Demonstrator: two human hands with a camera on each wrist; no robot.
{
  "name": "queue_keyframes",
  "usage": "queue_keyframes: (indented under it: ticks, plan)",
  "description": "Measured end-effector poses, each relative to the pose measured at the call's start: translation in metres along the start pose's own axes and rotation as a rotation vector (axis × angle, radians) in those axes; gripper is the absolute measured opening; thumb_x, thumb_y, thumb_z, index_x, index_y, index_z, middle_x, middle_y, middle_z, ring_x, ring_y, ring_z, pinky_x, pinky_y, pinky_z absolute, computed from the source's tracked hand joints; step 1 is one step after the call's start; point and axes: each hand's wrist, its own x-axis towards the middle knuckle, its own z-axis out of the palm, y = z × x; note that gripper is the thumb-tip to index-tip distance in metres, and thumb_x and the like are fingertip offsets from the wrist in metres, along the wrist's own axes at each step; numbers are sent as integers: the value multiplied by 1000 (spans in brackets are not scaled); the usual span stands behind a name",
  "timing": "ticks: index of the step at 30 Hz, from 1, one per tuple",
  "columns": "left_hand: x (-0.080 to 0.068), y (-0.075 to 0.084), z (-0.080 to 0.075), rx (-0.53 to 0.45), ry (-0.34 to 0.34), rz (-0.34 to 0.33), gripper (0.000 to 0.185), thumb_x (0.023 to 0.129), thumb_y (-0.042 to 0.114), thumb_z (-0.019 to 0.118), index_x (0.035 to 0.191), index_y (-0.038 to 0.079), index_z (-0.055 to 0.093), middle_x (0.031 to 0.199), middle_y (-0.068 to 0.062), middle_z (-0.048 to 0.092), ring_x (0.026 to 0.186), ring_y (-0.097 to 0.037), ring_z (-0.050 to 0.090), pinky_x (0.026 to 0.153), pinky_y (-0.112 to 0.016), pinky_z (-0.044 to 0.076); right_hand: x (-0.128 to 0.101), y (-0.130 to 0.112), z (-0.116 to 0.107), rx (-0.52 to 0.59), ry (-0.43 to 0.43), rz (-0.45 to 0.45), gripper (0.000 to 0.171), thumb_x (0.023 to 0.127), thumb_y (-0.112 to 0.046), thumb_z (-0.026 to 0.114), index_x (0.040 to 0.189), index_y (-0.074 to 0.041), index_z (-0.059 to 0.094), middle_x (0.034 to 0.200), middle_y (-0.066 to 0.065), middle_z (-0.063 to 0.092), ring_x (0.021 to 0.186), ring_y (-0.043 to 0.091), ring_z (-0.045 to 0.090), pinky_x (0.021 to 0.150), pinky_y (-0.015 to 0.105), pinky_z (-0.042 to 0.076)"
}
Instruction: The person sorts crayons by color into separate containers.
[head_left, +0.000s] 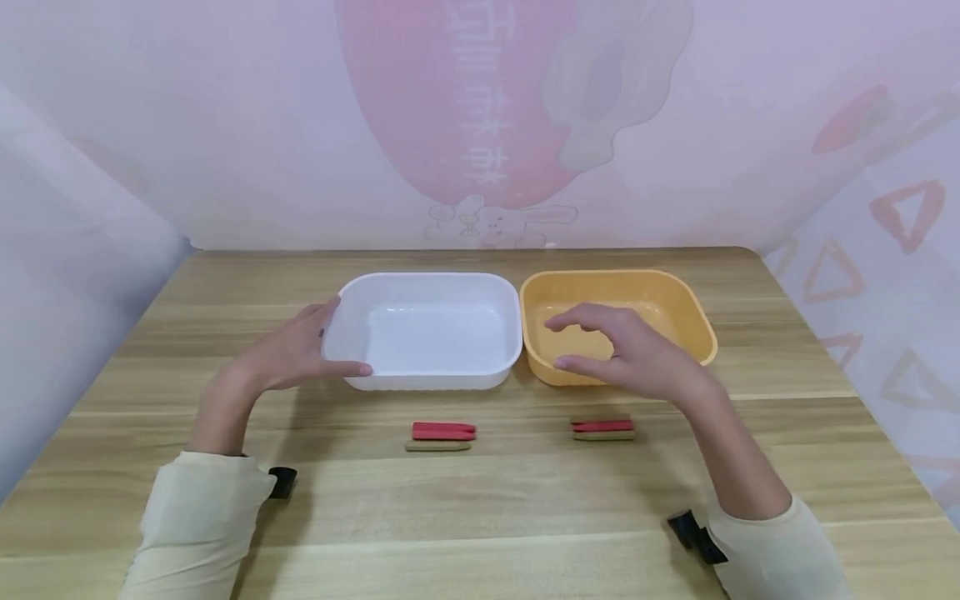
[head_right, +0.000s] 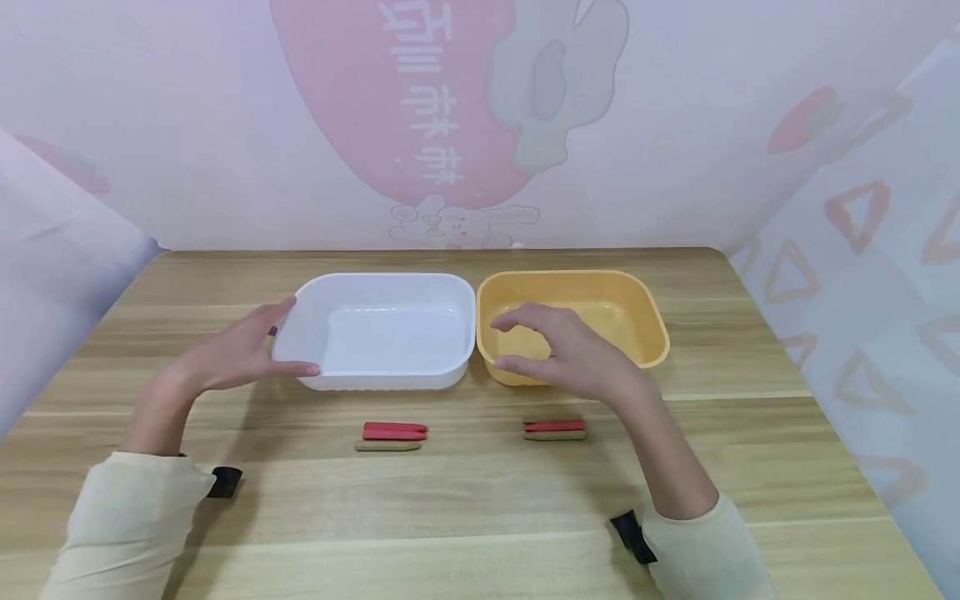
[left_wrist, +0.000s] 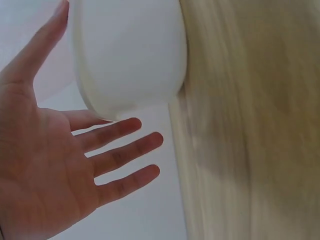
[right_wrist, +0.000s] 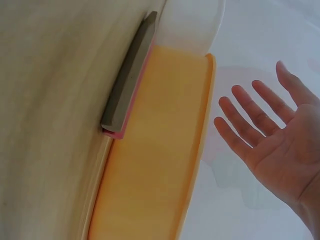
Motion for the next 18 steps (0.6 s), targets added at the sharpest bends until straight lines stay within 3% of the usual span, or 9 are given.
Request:
queue_keyframes:
  ticks: [6, 13, 18]
  plan:
    - [0, -7, 2, -72, 4, 58, 106, 83, 44, 85, 159, 2, 24, 126, -18, 56, 105, -30, 57, 83, -42, 49, 5, -11, 10, 72, -54, -13, 27, 93, -13, 78, 117, -3, 72, 110, 4, 73, 105, 22, 68, 91, 48, 54]
    - [0, -9, 8, -72, -18, 10, 120, 86, 48, 82, 164, -1, 7, 143, -25, 48, 114, -34, 54, 94, -49, 46, 10, -28, 22, 106, -174, -49, 14, 96, -16, 76, 108, -10, 73, 89, -9, 69, 84, 7, 64, 70, 32, 56]
    - [1, -8, 9, -87, -21, -6, 122, 86, 49, 82, 165, -1, 3, 151, -28, 42, 121, -36, 51, 100, -53, 43, 14, -37, 35, 101, -253, -25, 16, 97, -17, 75, 110, -9, 74, 89, -9, 70, 82, 3, 65, 70, 28, 56]
